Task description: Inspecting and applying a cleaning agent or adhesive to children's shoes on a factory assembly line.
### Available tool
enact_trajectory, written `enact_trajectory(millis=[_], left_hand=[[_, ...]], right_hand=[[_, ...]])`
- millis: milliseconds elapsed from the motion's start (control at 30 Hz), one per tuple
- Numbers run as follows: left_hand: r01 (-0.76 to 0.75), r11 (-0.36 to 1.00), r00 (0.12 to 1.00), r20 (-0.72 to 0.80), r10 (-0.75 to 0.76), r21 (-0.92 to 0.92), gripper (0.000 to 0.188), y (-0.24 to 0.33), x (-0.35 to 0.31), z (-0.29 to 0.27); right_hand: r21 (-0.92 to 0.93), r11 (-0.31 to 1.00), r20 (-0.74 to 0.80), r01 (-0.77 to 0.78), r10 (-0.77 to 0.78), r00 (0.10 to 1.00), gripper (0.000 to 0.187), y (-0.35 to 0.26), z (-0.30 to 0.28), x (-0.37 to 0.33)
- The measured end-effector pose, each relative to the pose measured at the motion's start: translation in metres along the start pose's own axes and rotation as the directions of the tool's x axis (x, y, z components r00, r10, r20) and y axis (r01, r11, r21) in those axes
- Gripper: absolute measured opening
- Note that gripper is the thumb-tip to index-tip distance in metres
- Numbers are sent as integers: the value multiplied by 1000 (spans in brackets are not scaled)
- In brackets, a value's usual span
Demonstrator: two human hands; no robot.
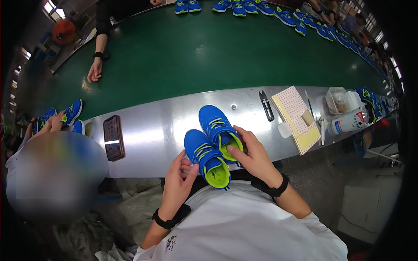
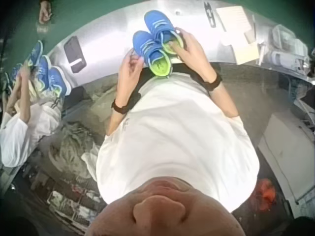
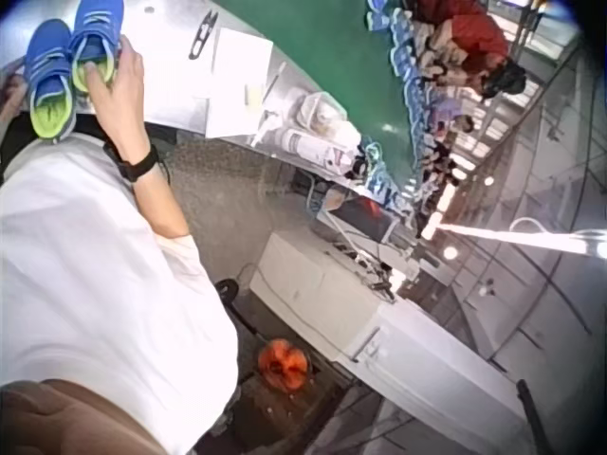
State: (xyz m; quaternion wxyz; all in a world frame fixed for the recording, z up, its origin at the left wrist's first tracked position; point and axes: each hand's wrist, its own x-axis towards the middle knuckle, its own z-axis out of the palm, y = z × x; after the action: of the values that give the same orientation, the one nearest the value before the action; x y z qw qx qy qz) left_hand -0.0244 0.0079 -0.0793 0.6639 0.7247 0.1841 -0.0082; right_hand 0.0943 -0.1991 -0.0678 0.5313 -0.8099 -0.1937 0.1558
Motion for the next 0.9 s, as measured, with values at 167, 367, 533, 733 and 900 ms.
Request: enact_trajectory(millis=[167, 367, 533, 733, 900], left_hand=[[-132, 974, 991, 1, 134, 184, 73, 5, -15, 19], [-56, 985, 988, -133, 77, 160, 60, 18, 2, 14], [-16, 990, 993, -110, 32, 141, 44, 17, 6, 17], [75, 783, 995, 102, -15, -618, 35, -19, 9, 17], [134, 648, 979, 202, 32, -749, 49, -14, 14, 26]], right_hand=[[-50, 996, 88, -70, 75, 993, 59, -7, -19, -9], [-135, 984, 16, -120, 123, 992, 64, -13, -23, -36], [-27, 992, -31, -123, 122, 992, 54, -6, -21, -37], [674, 700, 178, -235, 155, 972, 43, 26, -13, -32], [782, 571, 204, -248, 141, 969, 48, 21, -3, -28]])
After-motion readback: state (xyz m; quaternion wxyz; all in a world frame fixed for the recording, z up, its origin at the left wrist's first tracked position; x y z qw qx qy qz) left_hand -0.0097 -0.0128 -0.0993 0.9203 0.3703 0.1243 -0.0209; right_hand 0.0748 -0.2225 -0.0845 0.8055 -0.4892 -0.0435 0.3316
